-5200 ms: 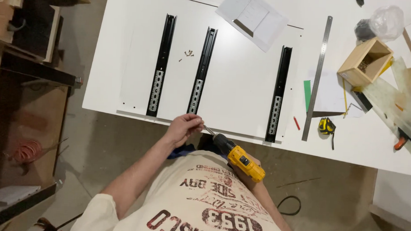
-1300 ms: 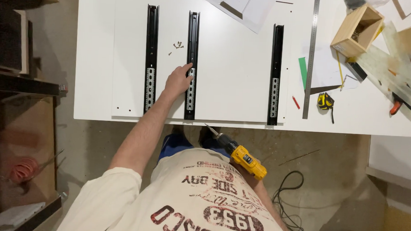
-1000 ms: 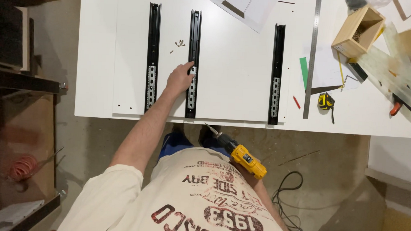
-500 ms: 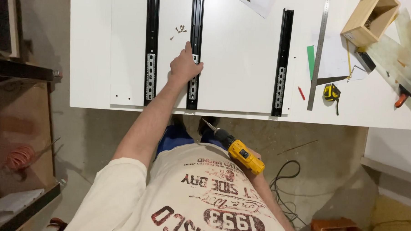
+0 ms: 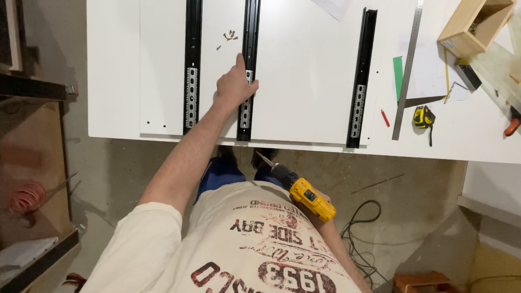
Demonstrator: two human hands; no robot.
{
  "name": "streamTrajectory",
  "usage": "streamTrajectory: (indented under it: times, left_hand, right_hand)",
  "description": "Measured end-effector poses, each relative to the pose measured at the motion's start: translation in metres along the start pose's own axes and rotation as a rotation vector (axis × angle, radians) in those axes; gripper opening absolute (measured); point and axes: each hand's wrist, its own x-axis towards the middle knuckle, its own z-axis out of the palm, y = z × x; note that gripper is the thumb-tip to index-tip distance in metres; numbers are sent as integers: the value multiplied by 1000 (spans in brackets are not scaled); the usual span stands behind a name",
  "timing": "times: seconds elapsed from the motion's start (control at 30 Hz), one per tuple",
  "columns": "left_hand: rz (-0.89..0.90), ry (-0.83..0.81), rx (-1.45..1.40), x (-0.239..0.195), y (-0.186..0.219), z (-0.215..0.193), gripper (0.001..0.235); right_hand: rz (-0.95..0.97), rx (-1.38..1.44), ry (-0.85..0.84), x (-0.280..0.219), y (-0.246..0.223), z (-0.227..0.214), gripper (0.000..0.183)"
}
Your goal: Attach drawer slides to a wooden panel using a power drill and screws.
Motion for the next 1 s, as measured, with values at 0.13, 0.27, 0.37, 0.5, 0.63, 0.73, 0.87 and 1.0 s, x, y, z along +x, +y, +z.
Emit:
streamTrajectory:
  times: [0.13,0.27,0.37,0.5,0.63,0.73,0.87,1.0]
  left_hand:
    - [18,10,4,10,-5,7,89]
    - [21,17,1,8,0,0,86]
    - [23,19,8,12,-6,8,88]
    - [22,29,7,5,-1,2,86]
    - [17,19,-4,4,0,5,88]
    - [23,34,21,9,-3,8,89]
    - [23,22,1,12,-5,12,89]
    - [8,13,0,10,-1,7,91]
  right_hand:
    - [-3,-7,3,0,0,-2,27]
    - [-18,-15,-4,7,-2,-1,28]
    - [-21,-20,-3,1,-1,-1,28]
    - [-31,-25,0,1,-1,-3,28]
    - [-42,-30,2,-1,-1,-3,28]
    - [-51,-36,-1,-3,-1,-2,29]
    - [-60,-43,-2,-6,0,-2,29]
    - [-70,-47,4,-3,-1,-2,29]
